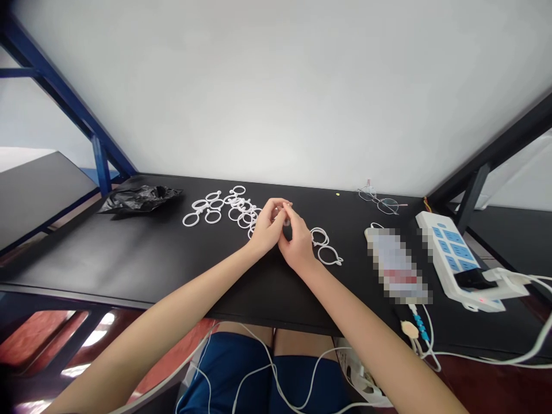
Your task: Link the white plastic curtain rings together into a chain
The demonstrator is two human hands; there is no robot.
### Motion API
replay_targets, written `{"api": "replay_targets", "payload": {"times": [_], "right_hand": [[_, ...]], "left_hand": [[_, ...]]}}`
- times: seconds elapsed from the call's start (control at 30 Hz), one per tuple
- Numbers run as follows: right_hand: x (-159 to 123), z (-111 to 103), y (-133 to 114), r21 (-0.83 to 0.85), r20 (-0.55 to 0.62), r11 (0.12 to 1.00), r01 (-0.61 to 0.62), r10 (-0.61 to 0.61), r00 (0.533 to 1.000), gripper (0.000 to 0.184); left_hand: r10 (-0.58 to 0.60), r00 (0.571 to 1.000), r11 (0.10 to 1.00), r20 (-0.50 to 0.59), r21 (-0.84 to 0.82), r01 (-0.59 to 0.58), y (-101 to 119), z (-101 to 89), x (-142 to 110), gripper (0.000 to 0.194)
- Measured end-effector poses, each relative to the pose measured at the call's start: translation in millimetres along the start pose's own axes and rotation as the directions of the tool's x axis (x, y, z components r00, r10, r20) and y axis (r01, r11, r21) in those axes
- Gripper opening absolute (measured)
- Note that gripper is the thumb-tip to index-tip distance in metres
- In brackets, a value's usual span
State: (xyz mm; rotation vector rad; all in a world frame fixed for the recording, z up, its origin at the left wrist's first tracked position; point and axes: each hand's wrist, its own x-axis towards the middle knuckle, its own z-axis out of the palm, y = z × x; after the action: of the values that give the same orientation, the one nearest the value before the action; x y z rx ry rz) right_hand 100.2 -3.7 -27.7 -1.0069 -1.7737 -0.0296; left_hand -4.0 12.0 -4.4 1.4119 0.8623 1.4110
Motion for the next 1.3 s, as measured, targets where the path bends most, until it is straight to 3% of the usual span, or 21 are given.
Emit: {"api": "replay_targets", "payload": {"times": [0.1,0.2,0.37,0.53,0.73,1.0,1.2,1.3], "right_hand": [[-4.3,2.1,-0.3,0.037,0.052,0.994,0.099,-0.101,0.994,0.063],[-5.3,1.8,-1.0,0.052,0.079,0.992,0.114,-0.118,0.99,0.068],[1.2,5.0,-4.0,0.182,0.044,0.981,-0.074,0.067,0.997,0.049],[11.3,15.4,-5.8,0.273,-0.034,0.932,-0.24,0.259,0.965,0.033],[14.4,19.1,-4.1,0.407,-0.071,0.872,-0.273,0.328,0.942,0.03],[16.7,18.3,-3.8,0.44,-0.117,0.856,-0.271,0.354,0.928,0.021],[18.3,20.2,-0.7,0.418,-0.131,0.856,-0.304,0.389,0.912,0.025],[19.7,19.5,0.3,0.4,-0.14,0.86,-0.317,0.399,0.906,0.022]], "left_hand": [[0.083,0.996,0.989,-0.044,0.125,-0.076,4.5,-0.8,-3.5,0.017],[0.183,0.981,0.959,-0.059,0.232,-0.165,9.4,-2.0,-4.7,0.018],[0.232,0.966,0.942,-0.112,0.274,-0.194,3.8,-4.3,0.6,0.02],[0.241,0.959,0.941,-0.147,0.278,-0.194,-6.7,-0.3,7.0,0.021],[0.207,0.958,0.967,-0.2,0.193,-0.168,-8.5,9.8,8.1,0.019],[0.177,0.972,0.964,-0.152,0.225,-0.14,-17.4,11.9,7.7,0.016],[0.346,0.936,0.903,-0.06,0.29,-0.316,-22.0,7.9,8.7,0.026],[0.346,0.938,0.895,-0.011,0.305,-0.326,-26.7,5.1,9.1,0.034]]}}
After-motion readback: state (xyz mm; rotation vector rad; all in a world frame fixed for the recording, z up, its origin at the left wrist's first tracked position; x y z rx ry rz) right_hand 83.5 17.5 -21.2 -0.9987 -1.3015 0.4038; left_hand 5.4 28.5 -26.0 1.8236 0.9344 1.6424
